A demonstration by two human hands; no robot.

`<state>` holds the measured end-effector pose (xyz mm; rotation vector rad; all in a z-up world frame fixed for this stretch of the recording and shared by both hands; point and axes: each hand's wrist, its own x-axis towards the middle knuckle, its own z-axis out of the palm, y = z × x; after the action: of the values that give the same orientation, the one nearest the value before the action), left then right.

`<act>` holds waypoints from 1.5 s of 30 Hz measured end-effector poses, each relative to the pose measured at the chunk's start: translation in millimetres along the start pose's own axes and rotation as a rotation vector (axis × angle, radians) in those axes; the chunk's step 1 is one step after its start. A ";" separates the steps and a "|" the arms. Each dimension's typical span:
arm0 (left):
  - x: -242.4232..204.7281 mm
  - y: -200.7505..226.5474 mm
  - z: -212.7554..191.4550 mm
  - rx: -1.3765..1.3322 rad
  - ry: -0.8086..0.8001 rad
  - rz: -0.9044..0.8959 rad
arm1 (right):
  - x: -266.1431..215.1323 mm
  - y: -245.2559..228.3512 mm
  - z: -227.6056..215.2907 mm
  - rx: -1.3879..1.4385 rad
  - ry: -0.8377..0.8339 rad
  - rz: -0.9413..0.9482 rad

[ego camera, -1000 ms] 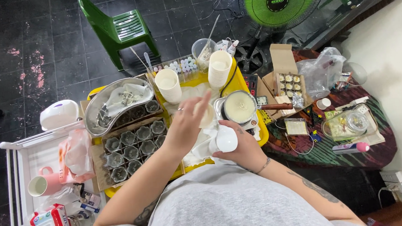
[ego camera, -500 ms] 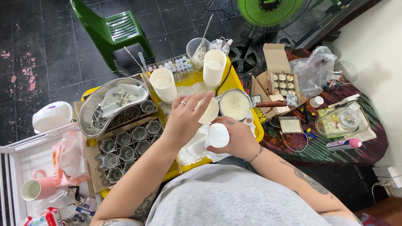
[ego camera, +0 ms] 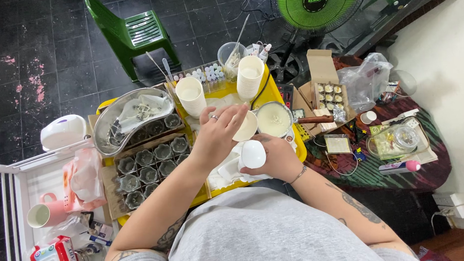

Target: Wiping the inside of paper cups with a cloth to prepare them for candle making.

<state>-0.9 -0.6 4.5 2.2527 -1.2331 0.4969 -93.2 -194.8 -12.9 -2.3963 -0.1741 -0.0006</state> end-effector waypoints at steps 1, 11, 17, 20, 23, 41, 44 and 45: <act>-0.7 -1.0 2.2 0.000 -0.001 0.000 | -0.2 -5.5 -4.2 0.001 0.000 0.001; -15.9 -13.2 5.9 -0.296 0.133 -0.130 | -16.9 -1.1 -37.3 0.056 -0.094 0.000; -20.2 3.4 -25.7 -0.498 0.184 -0.026 | -43.9 12.0 -97.8 0.128 -0.027 0.307; -20.3 16.9 -38.8 -0.527 0.192 -0.002 | -48.7 -3.6 -108.8 0.450 0.216 0.321; -19.1 33.1 -54.7 -0.568 0.087 -0.042 | -46.1 -30.1 -95.4 0.647 0.408 0.097; -38.2 35.1 -41.3 -0.810 0.225 -0.143 | -5.9 -67.2 -73.8 0.381 -0.481 -0.356; -35.4 32.6 -37.9 -0.589 0.364 -0.037 | 4.4 -66.6 -76.8 1.131 -0.595 -0.148; -33.6 31.2 -37.7 -0.479 0.408 0.033 | 9.2 -65.7 -77.5 1.473 -0.657 -0.070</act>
<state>-47.5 30.2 24.7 1.6350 -1.0439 0.5682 -88.5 -197.7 89.0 -0.8515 -0.3850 0.6470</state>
